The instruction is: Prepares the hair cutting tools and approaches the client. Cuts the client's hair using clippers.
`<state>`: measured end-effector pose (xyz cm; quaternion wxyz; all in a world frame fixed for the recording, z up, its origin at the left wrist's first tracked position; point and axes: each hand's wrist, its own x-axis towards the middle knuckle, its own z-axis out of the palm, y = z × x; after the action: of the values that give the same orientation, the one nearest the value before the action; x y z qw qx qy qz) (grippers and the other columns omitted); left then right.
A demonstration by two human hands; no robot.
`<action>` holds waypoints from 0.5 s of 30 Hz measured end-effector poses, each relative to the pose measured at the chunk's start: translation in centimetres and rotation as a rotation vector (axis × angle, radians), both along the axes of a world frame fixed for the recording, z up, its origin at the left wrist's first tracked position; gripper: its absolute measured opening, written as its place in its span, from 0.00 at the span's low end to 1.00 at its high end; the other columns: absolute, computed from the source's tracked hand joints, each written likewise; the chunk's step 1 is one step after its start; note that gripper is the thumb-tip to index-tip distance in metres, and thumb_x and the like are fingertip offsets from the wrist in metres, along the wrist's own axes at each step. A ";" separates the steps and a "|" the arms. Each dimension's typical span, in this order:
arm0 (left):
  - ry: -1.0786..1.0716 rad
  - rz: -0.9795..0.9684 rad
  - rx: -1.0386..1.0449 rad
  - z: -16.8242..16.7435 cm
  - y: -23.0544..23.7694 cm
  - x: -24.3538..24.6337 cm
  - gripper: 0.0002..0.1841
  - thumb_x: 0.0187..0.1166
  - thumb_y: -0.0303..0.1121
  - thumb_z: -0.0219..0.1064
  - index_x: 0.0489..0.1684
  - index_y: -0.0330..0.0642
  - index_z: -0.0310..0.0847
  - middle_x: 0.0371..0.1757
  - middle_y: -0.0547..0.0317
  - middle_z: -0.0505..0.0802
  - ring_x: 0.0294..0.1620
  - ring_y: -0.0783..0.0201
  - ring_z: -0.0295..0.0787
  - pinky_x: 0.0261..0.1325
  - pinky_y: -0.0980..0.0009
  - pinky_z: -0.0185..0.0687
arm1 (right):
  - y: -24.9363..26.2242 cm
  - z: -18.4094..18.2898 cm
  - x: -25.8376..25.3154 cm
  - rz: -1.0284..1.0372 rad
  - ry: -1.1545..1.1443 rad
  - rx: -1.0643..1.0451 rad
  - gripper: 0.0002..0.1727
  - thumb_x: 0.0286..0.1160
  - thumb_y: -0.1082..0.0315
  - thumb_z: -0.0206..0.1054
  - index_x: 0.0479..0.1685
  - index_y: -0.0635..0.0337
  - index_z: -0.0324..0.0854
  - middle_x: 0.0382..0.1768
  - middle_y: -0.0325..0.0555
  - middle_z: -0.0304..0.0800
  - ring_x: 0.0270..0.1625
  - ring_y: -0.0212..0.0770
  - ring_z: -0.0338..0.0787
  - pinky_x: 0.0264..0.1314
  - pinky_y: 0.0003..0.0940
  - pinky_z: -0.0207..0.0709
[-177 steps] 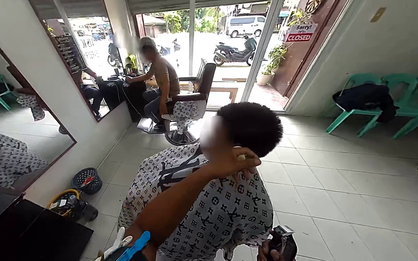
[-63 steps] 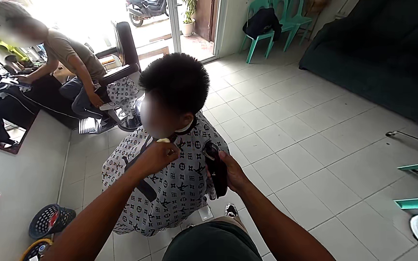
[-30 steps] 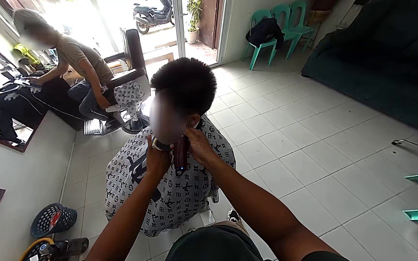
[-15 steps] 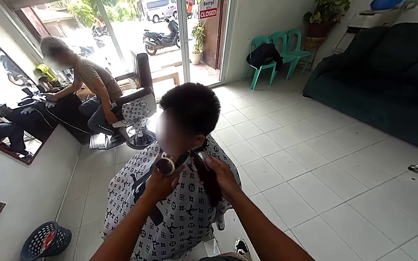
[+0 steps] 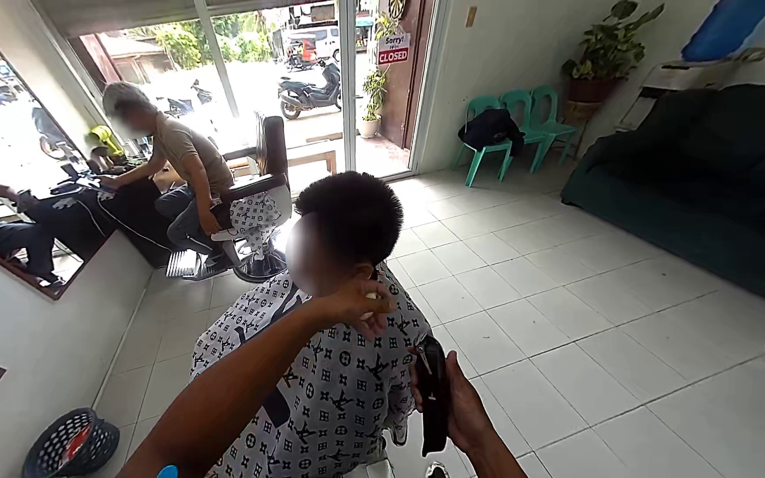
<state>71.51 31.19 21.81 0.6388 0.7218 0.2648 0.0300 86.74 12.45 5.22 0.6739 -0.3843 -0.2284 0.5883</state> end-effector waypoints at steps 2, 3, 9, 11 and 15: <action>-0.077 0.017 0.025 1.1 -0.6 -0.2 0.10 0.89 0.32 0.61 0.59 0.37 0.79 0.31 0.62 0.92 0.31 0.68 0.93 0.35 0.70 0.92 | -0.4 -0.4 0.3 -0.009 -0.001 0.010 0.50 0.64 0.21 0.63 0.65 0.62 0.76 0.30 0.44 0.88 0.23 0.36 0.87 0.24 0.30 0.85; -0.146 0.105 0.041 1.5 -0.6 -0.3 0.10 0.89 0.31 0.60 0.57 0.36 0.80 0.31 0.62 0.91 0.31 0.68 0.92 0.36 0.71 0.91 | -0.5 -0.4 0.5 -0.015 -0.016 0.015 0.49 0.60 0.24 0.70 0.64 0.63 0.75 0.30 0.44 0.88 0.23 0.36 0.87 0.24 0.31 0.85; 0.030 0.135 0.202 -1.6 -1.7 -3.1 0.13 0.90 0.38 0.59 0.57 0.38 0.80 0.34 0.61 0.92 0.29 0.70 0.90 0.30 0.74 0.87 | 0.2 2.3 0.5 -0.031 -0.220 -0.063 0.44 0.46 0.60 0.85 0.67 0.65 0.67 0.27 0.43 0.86 0.20 0.36 0.86 0.23 0.31 0.85; 0.161 0.168 0.785 -3.2 -3.0 -4.8 0.18 0.87 0.43 0.62 0.62 0.40 0.86 0.46 0.52 0.94 0.44 0.58 0.92 0.50 0.60 0.87 | 1.1 3.4 0.2 -0.035 -0.326 -0.057 0.35 0.54 0.67 0.77 0.66 0.66 0.69 0.25 0.42 0.86 0.19 0.36 0.85 0.23 0.30 0.85; 0.079 0.416 1.593 -10.1 -0.5 -6.9 0.18 0.82 0.40 0.64 0.67 0.55 0.89 0.74 0.44 0.87 0.76 0.38 0.80 0.70 0.35 0.75 | 4.0 5.9 -1.5 -0.004 -0.368 0.018 0.26 0.79 0.55 0.59 0.65 0.68 0.69 0.24 0.37 0.85 0.19 0.32 0.84 0.22 0.27 0.84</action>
<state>64.64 30.65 11.67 -0.0932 0.8953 0.3145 0.3013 85.24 16.41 11.12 0.6252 -0.4799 -0.3522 0.5047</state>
